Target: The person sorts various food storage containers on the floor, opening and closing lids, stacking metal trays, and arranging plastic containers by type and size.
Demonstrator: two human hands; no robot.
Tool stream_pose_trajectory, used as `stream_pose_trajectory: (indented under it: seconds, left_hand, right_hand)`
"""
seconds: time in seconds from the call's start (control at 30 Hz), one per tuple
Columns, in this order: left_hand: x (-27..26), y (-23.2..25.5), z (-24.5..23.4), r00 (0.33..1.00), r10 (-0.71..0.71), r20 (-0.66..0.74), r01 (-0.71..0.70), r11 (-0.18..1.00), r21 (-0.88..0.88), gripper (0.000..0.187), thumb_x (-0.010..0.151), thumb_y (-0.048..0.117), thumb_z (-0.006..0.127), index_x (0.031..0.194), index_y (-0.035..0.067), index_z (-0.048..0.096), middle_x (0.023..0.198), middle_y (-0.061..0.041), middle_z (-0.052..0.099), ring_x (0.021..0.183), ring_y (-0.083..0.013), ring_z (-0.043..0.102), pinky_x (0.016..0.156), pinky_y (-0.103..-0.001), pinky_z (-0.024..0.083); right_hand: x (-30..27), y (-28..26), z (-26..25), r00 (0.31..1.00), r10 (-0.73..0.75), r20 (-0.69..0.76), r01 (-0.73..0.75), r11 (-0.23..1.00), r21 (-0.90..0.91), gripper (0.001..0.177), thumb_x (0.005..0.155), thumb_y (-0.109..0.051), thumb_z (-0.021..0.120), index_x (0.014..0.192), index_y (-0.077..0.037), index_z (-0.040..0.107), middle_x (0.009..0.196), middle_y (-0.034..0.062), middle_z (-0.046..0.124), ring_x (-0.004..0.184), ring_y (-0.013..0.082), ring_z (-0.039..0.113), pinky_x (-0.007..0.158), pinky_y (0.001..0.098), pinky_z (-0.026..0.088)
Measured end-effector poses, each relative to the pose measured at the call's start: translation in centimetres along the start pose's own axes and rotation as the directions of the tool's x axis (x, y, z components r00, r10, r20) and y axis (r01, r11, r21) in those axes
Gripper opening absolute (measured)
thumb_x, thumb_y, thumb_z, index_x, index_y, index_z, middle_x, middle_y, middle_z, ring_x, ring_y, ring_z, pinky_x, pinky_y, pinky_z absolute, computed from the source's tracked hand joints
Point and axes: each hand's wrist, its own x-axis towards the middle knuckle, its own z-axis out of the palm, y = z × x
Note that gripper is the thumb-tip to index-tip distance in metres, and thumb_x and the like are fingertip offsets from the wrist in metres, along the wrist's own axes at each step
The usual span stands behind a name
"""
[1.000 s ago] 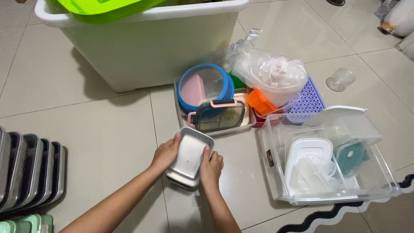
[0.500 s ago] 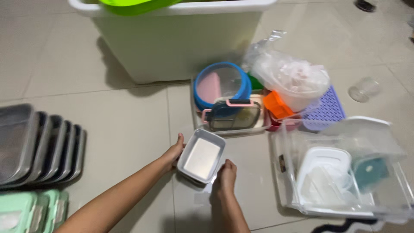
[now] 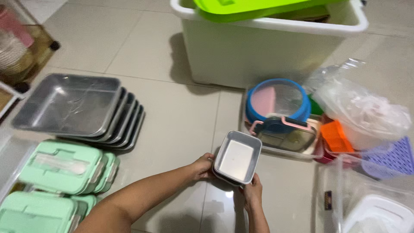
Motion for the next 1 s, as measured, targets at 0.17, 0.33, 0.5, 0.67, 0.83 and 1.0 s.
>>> stream_pose_trajectory:
  seconds: [0.17, 0.33, 0.5, 0.67, 0.83, 1.0]
  left_hand:
    - [-5.1, 1.7, -4.9, 0.959, 0.221, -0.176, -0.173, 0.953, 0.250, 0.046, 0.100, 0.025, 0.059, 0.142, 0.014, 0.043, 0.133, -0.015, 0.062, 0.111, -0.0272, 0.069, 0.092, -0.040, 0.061]
    - [-8.4, 4.4, -12.6, 0.881, 0.242, -0.407, -0.273, 0.962, -0.019, 0.041, 0.099, 0.024, 0.054, 0.139, 0.017, 0.051, 0.126, -0.016, 0.066, 0.109, -0.0291, 0.066, 0.092, -0.044, 0.057]
    - [-10.1, 4.6, -22.4, 0.854, 0.215, -0.474, -0.395, 0.860, -0.322, 0.040, 0.102, 0.032, 0.047, 0.140, 0.021, 0.053, 0.131, -0.009, 0.062, 0.117, -0.0275, 0.062, 0.097, -0.046, 0.054]
    - [-8.6, 2.5, -28.2, 0.828, 0.155, -0.539, -0.449, 0.760, -0.471, 0.048, 0.106, 0.041, 0.041, 0.142, 0.012, 0.053, 0.142, -0.007, 0.058, 0.128, -0.0272, 0.055, 0.111, -0.048, 0.044]
    - [-5.7, 0.8, -29.5, 0.785, 0.178, -0.593, -0.540, 0.665, -0.516, 0.052, 0.106, 0.045, 0.037, 0.146, 0.014, 0.049, 0.148, -0.007, 0.052, 0.135, -0.0267, 0.049, 0.118, -0.046, 0.034]
    - [-2.4, -0.8, -28.9, 0.662, 0.232, -0.712, -0.712, 0.491, -0.502, 0.052, 0.104, 0.047, 0.036, 0.146, 0.018, 0.047, 0.152, 0.001, 0.048, 0.138, -0.0208, 0.046, 0.120, -0.041, 0.030]
  right_hand:
    - [1.7, -0.7, 6.0, 0.978, -0.137, 0.157, 0.163, 0.972, -0.168, 0.042, 0.090, -0.002, 0.065, 0.132, -0.006, 0.064, 0.106, 0.0126, 0.070, 0.075, 0.0196, 0.063, 0.060, 0.0309, 0.052]
    - [4.2, 0.4, 16.7, 0.945, -0.096, 0.314, 0.174, 0.957, -0.232, 0.046, 0.087, -0.004, 0.068, 0.131, -0.007, 0.060, 0.111, 0.0067, 0.067, 0.085, 0.0189, 0.069, 0.065, 0.0317, 0.059]
    - [5.8, 5.5, 27.6, 0.908, -0.126, 0.400, 0.259, 0.918, -0.300, 0.035, 0.088, -0.005, 0.070, 0.122, 0.001, 0.063, 0.103, 0.0102, 0.073, 0.085, 0.0179, 0.071, 0.069, 0.0307, 0.061]
    - [6.4, 9.9, 33.6, 0.937, 0.014, 0.350, 0.102, 0.946, -0.309, 0.024, 0.089, 0.004, 0.054, 0.112, 0.001, 0.061, 0.094, 0.0158, 0.073, 0.066, 0.0238, 0.068, 0.057, 0.0381, 0.057]
    - [8.3, 11.5, 35.3, 0.939, -0.047, 0.342, 0.186, 0.904, -0.386, 0.027, 0.089, 0.004, 0.052, 0.115, -0.001, 0.060, 0.085, 0.0157, 0.073, 0.061, 0.0223, 0.067, 0.053, 0.0362, 0.054]
    - [8.9, 11.8, 33.7, 0.875, -0.129, 0.467, 0.335, 0.858, -0.390, 0.035, 0.088, -0.002, 0.057, 0.123, -0.003, 0.061, 0.083, 0.0123, 0.072, 0.067, 0.0201, 0.066, 0.058, 0.0331, 0.055]
